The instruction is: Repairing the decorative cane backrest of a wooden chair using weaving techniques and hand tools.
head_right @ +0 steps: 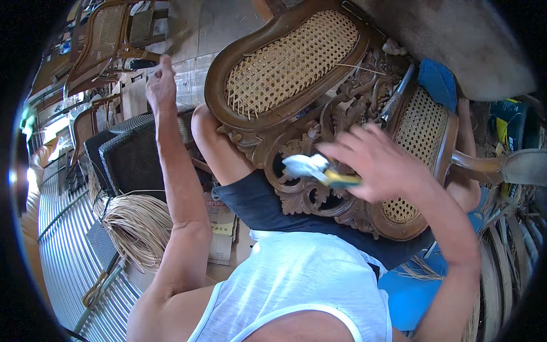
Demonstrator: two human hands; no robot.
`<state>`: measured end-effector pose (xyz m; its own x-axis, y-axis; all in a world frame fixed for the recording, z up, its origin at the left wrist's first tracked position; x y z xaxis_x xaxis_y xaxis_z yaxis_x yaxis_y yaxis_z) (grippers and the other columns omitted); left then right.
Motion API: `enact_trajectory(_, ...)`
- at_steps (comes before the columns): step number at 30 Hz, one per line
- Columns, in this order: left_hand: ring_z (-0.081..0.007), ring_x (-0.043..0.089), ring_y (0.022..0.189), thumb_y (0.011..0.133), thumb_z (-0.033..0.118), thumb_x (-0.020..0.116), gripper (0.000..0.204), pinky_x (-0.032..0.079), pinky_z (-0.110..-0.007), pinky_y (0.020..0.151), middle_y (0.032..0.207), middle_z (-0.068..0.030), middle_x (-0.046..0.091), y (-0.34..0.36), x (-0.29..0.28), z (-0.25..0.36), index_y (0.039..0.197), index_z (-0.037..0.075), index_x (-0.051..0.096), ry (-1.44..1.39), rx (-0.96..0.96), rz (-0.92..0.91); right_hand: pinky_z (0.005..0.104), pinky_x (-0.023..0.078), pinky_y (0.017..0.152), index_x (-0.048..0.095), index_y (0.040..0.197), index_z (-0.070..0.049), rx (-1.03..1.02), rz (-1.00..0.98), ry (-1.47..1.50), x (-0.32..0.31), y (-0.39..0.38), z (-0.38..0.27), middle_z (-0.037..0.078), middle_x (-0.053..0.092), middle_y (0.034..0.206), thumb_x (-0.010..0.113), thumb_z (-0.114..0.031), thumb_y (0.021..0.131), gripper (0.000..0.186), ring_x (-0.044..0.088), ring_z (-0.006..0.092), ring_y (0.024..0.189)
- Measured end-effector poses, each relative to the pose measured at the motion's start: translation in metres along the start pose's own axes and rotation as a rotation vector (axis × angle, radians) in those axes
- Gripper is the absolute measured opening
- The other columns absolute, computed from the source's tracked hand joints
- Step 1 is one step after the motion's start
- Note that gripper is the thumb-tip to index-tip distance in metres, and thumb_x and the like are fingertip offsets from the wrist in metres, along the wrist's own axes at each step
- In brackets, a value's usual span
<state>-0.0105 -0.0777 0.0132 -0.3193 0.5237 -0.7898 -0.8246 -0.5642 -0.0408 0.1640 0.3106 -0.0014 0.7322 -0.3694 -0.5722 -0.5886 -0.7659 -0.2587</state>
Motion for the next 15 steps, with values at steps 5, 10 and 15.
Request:
enact_trajectory(5, -0.0312, 0.066, 0.091, 0.09, 0.034, 0.07, 0.036, 0.051, -0.04, 0.079, 0.099, -0.0175, 0.066, -0.029, 0.005, 0.023, 0.094, -0.001, 0.071, 0.229, 0.804, 0.093, 0.0553, 0.02, 0.119, 0.05, 0.139, -0.012, 0.202, -0.055, -0.115, 0.007, -0.096, 0.033, 0.011, 0.054, 0.122, 0.09, -0.024, 0.056, 0.094, 0.047, 0.0313, 0.124)
enact_trajectory(10, -0.0293, 0.066, 0.096, 0.088, 0.021, 0.07, 0.022, 0.053, -0.04, 0.083, 0.116, -0.0105, 0.062, -0.084, 0.046, 0.053, 0.11, 0.014, 0.074, 0.474, 0.93, -0.291, 0.0465, 0.034, 0.111, 0.053, 0.135, -0.007, 0.271, 0.328, 0.043, 0.008, -0.082, 0.076, 0.013, 0.05, 0.126, 0.089, -0.027, 0.058, 0.087, 0.046, 0.0346, 0.125)
enact_trajectory(15, -0.0276, 0.067, 0.098, 0.084, 0.014, 0.072, 0.027, 0.053, -0.041, 0.085, 0.128, -0.0083, 0.057, -0.085, 0.056, 0.052, 0.111, 0.018, 0.073, 0.561, 1.061, -0.263, 0.0425, 0.044, 0.096, 0.061, 0.118, -0.003, 0.197, 0.75, -0.006, 0.018, -0.002, 0.085, 0.012, 0.059, 0.112, 0.08, -0.021, 0.077, 0.048, 0.056, 0.031, 0.11)
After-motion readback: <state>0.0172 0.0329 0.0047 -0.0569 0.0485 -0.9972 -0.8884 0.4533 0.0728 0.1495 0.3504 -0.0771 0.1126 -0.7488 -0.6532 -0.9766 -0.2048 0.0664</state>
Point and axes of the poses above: each hand's wrist, its own y-axis towards the middle knuckle, its own x-axis out of the palm, z = x × y, the point moved 2 cm from there along y, towards the middle knuckle
